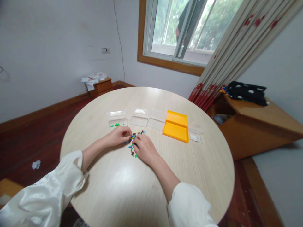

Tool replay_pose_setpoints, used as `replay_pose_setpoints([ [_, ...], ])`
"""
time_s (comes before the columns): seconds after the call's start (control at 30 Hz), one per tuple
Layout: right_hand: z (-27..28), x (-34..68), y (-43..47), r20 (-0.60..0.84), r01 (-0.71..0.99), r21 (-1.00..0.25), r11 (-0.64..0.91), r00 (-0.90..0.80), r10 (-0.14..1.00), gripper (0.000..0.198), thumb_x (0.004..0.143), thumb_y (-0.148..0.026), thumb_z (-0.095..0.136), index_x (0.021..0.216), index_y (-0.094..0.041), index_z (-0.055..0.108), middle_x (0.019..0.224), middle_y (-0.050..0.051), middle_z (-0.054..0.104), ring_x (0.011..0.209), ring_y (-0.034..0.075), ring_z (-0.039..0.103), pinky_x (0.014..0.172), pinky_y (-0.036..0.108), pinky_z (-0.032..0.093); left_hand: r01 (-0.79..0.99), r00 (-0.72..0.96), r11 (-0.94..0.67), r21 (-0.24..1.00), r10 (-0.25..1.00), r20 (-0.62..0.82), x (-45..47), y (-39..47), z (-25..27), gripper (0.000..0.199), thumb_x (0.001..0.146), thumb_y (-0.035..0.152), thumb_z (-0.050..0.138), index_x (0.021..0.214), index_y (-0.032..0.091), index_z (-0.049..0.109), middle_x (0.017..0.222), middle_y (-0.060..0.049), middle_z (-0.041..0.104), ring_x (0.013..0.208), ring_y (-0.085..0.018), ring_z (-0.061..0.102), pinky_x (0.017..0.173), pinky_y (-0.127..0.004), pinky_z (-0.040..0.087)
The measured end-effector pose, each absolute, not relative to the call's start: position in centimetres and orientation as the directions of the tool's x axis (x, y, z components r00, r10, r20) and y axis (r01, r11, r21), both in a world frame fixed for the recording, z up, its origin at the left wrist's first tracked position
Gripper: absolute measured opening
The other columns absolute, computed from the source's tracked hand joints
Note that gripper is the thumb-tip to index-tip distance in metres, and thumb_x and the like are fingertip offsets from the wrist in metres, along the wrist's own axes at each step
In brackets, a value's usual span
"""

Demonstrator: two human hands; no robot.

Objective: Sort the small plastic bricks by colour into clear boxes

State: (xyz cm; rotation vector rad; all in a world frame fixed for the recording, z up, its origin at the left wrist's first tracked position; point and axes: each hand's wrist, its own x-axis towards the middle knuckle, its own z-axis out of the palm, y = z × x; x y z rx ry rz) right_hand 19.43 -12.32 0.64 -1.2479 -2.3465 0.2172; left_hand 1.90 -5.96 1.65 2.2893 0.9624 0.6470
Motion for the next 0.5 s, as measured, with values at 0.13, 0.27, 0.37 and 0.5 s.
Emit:
replay_pose_setpoints([
  [0.13,0.8,19.3,-12.4,0.308,0.757,-0.329,0.565,-0.479,0.822,0.008,0.083,-0.014,0.056,0.081,-0.016,0.063,0.088,0.007,0.059,0.087,0.019,0.052,0.078,0.032,0.042,0.522,0.559,-0.556,0.647,0.796,0.234,1.8,-5.8,1.8,0.013,0.07,0.015,0.05,0.071,0.013,0.063,0.061,0.002,0.056,0.056,-0.01,0.045,0.054,-0.02,0.033],
  [0.27,1.1,19.3,-12.6,0.268,0.778,-0.282,0.561,-0.498,0.825,0.007,0.083,-0.013,0.055,0.082,-0.015,0.061,0.088,0.008,0.058,0.086,0.019,0.051,0.078,0.032,0.041,0.614,0.342,-0.493,0.616,0.87,0.356,0.8,-4.8,2.0,0.015,0.073,0.016,0.049,0.075,0.014,0.064,0.071,-0.001,0.063,0.062,-0.012,0.05,0.062,-0.024,0.039],
  [0.37,1.3,19.3,-12.8,0.243,0.785,-0.251,0.567,-0.516,0.822,0.008,0.084,-0.012,0.052,0.082,-0.015,0.059,0.088,0.008,0.057,0.085,0.02,0.05,0.077,0.032,0.04,0.702,0.197,-0.423,0.574,0.889,0.414,-0.5,-3.8,1.8,0.016,0.073,0.016,0.049,0.076,0.014,0.065,0.076,-0.004,0.066,0.069,-0.016,0.055,0.07,-0.027,0.043],
  [0.5,1.2,19.4,-12.9,0.248,0.784,-0.249,0.568,-0.515,0.82,0.008,0.086,-0.012,0.05,0.083,-0.015,0.057,0.088,0.009,0.057,0.085,0.02,0.049,0.076,0.032,0.038,0.759,0.131,-0.384,0.526,0.882,0.454,-1.6,-2.8,1.4,0.017,0.073,0.015,0.051,0.079,0.015,0.067,0.086,-0.007,0.067,0.083,-0.02,0.058,0.075,-0.031,0.045],
])
